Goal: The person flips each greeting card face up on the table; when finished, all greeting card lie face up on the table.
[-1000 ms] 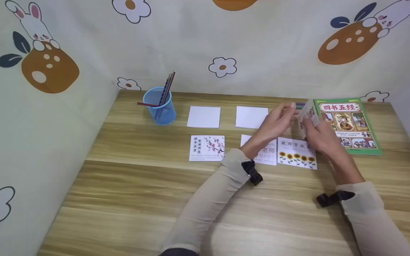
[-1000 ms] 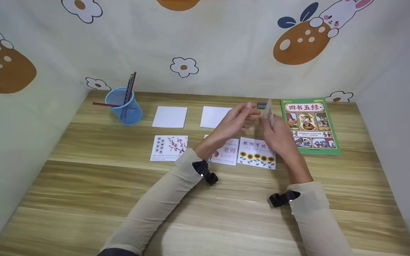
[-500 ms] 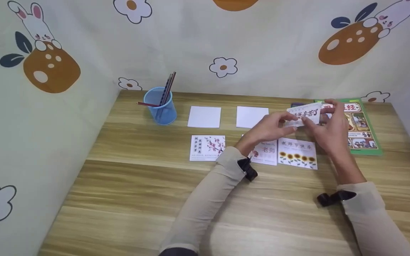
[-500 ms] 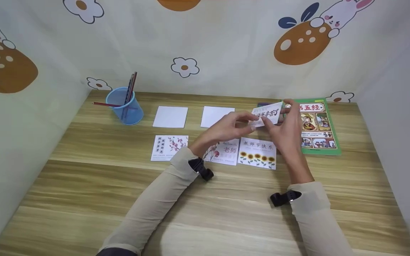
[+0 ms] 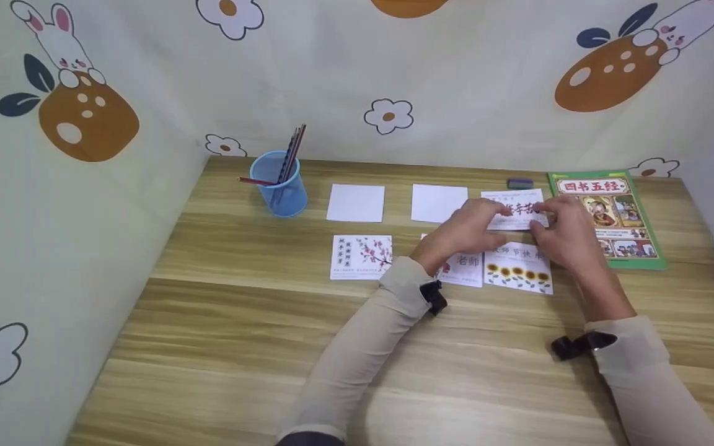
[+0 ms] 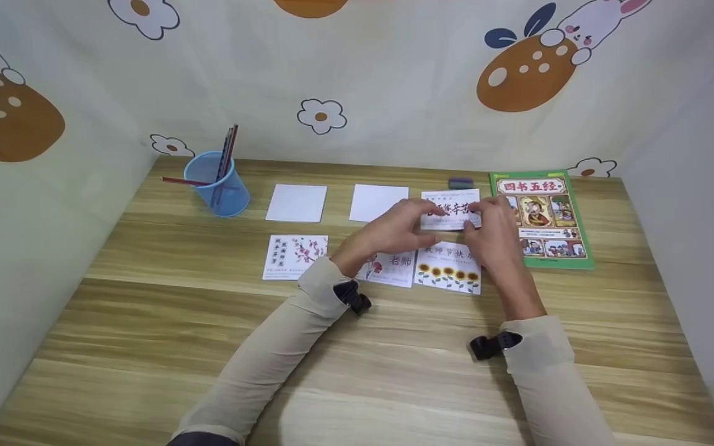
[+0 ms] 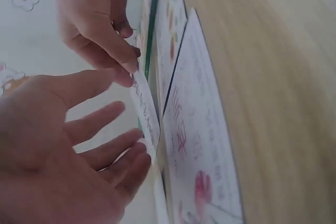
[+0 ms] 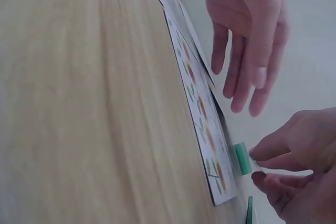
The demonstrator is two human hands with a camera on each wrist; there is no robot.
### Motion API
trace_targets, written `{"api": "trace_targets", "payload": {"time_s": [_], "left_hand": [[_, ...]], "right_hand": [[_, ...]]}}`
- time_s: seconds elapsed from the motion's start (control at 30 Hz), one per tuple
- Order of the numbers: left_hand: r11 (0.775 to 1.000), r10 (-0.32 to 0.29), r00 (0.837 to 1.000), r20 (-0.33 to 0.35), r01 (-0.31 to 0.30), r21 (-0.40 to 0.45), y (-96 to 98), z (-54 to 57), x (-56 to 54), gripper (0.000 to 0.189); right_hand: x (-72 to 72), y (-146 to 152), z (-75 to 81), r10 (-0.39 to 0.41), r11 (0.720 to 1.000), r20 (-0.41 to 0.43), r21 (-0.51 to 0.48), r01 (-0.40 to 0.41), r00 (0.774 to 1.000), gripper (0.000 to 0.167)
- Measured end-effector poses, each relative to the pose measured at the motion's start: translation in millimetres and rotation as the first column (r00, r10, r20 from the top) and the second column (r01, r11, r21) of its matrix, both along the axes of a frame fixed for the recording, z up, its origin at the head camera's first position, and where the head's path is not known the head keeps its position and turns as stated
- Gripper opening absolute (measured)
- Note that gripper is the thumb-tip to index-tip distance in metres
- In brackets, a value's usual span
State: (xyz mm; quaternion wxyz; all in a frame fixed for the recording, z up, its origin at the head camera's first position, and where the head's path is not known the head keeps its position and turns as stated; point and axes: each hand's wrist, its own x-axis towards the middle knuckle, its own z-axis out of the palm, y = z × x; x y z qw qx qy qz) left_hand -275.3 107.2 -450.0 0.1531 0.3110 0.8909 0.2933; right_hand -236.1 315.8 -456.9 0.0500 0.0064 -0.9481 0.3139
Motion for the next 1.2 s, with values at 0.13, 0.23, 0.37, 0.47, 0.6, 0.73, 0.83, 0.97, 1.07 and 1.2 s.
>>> {"api": "trace_targets", "payload": {"time_s": [0.13, 0.23, 0.37, 0.47, 0.6, 0.73, 0.83, 0.97, 1.07, 1.2], "left_hand": [[0.977, -0.055, 0.995, -0.079, 0.037, -0.21, 0.1, 0.5, 7.1, 0.054], [0.962, -0.077, 0.988, -0.134, 0.038, -0.271, 0.8, -0.3, 10.9, 0.054], [0.952, -0.076, 0.984, -0.164, 0.023, -0.305, 2.5, -1.2, 13.5, 0.055], [0.949, -0.088, 0.984, -0.157, 0.035, -0.314, 1.3, -0.4, 15.0, 0.058], [0.951, -0.128, 0.982, -0.139, 0.082, -0.297, -7.7, 3.9, 15.6, 0.062], [0.956, -0.155, 0.978, -0.139, 0.113, -0.271, -27.2, 7.9, 15.4, 0.065], [0.962, -0.141, 0.981, -0.134, 0.104, -0.252, -48.0, 8.7, 15.3, 0.064], [0.973, -0.082, 0.991, -0.102, 0.057, -0.223, -77.9, 9.1, 15.5, 0.063], [0.975, -0.051, 0.993, -0.102, 0.028, -0.22, -99.5, 8.5, 16.9, 0.066], [0.972, -0.047, 0.994, -0.102, 0.022, -0.234, -122.3, 6.5, 19.2, 0.07]], "right_hand": [[-0.8, 0, -2.6, 0.044, 0.997, 0.051, 0.057, -0.047, 0.998, 0.042], [-0.9, 0, -4.4, 0.109, 0.989, 0.079, 0.093, -0.116, 0.991, 0.049], [-0.1, 0, -5.0, 0.201, 0.967, 0.112, 0.134, -0.215, 0.973, 0.058], [0.8, 2, -3.8, 0.239, 0.953, 0.147, 0.152, -0.261, 0.96, 0.065], [1.7, 5, -0.3, 0.269, 0.938, 0.199, 0.167, -0.303, 0.942, 0.078], [1.2, 8, 2.3, 0.275, 0.932, 0.247, 0.171, -0.321, 0.929, 0.09], [0.0, 8, 1.9, 0.272, 0.934, 0.259, 0.161, -0.32, 0.927, 0.091], [-0.4, 9, 1.7, 0.28, 0.933, 0.261, 0.152, -0.326, 0.924, 0.092], [-0.2, 9, 2.7, 0.288, 0.93, 0.257, 0.154, -0.333, 0.922, 0.091], [-0.3, 9, 3.7, 0.296, 0.927, 0.254, 0.158, -0.341, 0.921, 0.091]]}}
